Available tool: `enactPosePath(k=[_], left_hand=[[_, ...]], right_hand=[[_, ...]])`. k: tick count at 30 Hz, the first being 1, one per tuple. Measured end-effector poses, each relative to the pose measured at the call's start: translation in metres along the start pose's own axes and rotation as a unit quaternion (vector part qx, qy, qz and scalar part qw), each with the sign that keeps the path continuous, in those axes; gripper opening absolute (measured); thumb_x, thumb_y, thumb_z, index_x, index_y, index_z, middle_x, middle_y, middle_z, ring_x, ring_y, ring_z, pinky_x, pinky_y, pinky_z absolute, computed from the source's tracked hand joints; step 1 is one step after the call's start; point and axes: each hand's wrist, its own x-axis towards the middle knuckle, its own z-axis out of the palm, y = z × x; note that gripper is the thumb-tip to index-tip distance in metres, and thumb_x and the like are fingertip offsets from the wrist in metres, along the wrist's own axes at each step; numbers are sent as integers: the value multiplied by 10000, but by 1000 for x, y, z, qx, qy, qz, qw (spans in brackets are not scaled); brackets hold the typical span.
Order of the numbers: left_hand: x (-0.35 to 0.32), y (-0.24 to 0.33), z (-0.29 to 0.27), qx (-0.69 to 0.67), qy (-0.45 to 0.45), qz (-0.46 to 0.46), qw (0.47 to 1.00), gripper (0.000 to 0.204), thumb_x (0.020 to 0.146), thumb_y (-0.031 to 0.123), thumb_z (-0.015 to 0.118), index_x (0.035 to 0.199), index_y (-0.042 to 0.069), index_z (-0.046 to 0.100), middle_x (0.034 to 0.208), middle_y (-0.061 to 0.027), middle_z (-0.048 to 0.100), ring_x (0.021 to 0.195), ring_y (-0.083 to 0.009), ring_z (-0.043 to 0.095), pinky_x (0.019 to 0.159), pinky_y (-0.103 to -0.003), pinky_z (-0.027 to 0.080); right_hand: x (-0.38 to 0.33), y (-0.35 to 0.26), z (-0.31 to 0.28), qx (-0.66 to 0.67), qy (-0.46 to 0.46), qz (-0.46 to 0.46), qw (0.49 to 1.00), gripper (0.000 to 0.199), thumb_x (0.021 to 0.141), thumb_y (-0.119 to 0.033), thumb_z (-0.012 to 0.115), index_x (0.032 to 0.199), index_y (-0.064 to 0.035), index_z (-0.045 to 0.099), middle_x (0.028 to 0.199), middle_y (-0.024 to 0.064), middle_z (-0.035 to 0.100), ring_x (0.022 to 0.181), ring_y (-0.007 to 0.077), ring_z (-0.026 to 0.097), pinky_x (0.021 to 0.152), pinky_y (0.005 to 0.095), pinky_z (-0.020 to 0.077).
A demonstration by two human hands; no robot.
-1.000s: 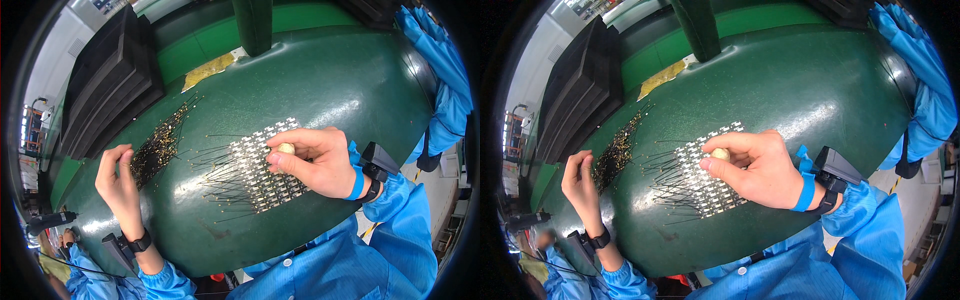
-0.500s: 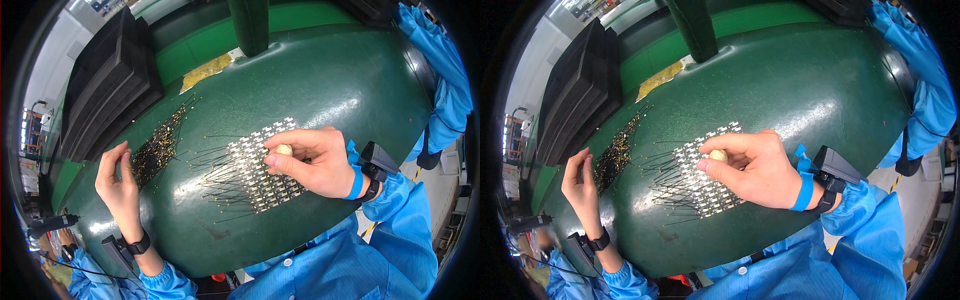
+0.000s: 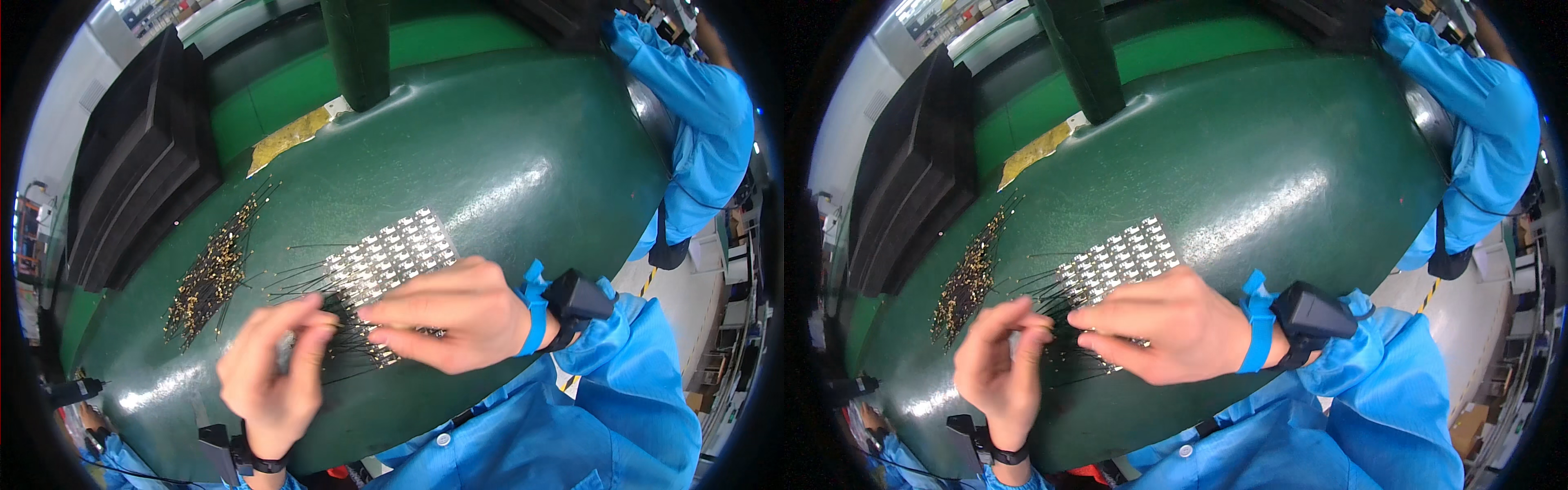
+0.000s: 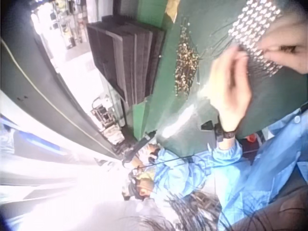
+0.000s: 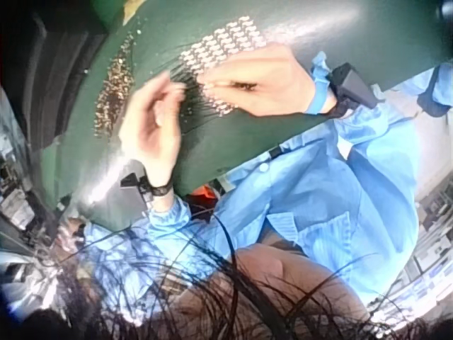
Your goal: Assembling small wires and electrical connectors into a grid panel on a factory assembly line.
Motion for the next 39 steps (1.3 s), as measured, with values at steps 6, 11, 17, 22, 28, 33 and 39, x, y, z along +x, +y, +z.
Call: enactPosePath(k=[6,11,17,22,28,33,39], left_hand=[[-3,4,6,-41,-51,7,998,327,854,-128,830,1164,-54,756,954,-170,793,803,-250,768,718,-327,601],[-2,8,8,-27,-61,37,997,335,845,-121,836,1159,-27,765,968,-161,782,817,-282,760,719,-345,603],[0,2,6,25,-80,90,992,374,778,-124,849,1123,-8,763,958,-133,725,793,-300,706,684,-376,572],[-5,5,9,23,-91,58,994,272,780,-113,845,1010,-3,752,923,-118,698,786,-296,671,676,-396,535],[-7,4,10,42,-158,48,985,290,755,-113,834,1001,-1,729,920,-126,682,812,-327,647,697,-412,531],[-7,2,13,38,-152,57,986,309,717,-120,836,983,-6,728,905,-120,669,803,-323,635,677,-409,520],[-9,2,15,36,-157,55,985,310,699,-104,854,972,-9,742,901,-121,660,793,-320,628,662,-406,511]], right_hand=[[-1,1,5,-35,-15,-56,998,303,803,-16,888,1099,-2,827,926,133,806,719,244,790,592,317,624],[0,-3,-1,-46,-26,-67,996,240,818,-5,872,1050,11,817,927,137,809,742,262,799,613,315,635],[3,-9,-16,-5,-52,68,996,131,890,7,842,1018,16,812,915,159,819,762,260,813,648,330,640],[-19,-9,-20,17,28,115,993,317,895,7,873,1189,64,769,936,147,825,812,225,820,733,321,647],[-15,-8,-16,0,12,89,996,348,886,-18,897,1198,57,764,962,180,821,840,272,828,747,336,648],[-16,-9,-15,2,-15,84,996,362,870,-37,917,1187,55,766,938,179,807,802,286,816,684,340,630],[-18,-7,-14,13,-15,82,996,359,866,-43,921,1176,51,767,935,172,808,789,280,815,671,336,628]])
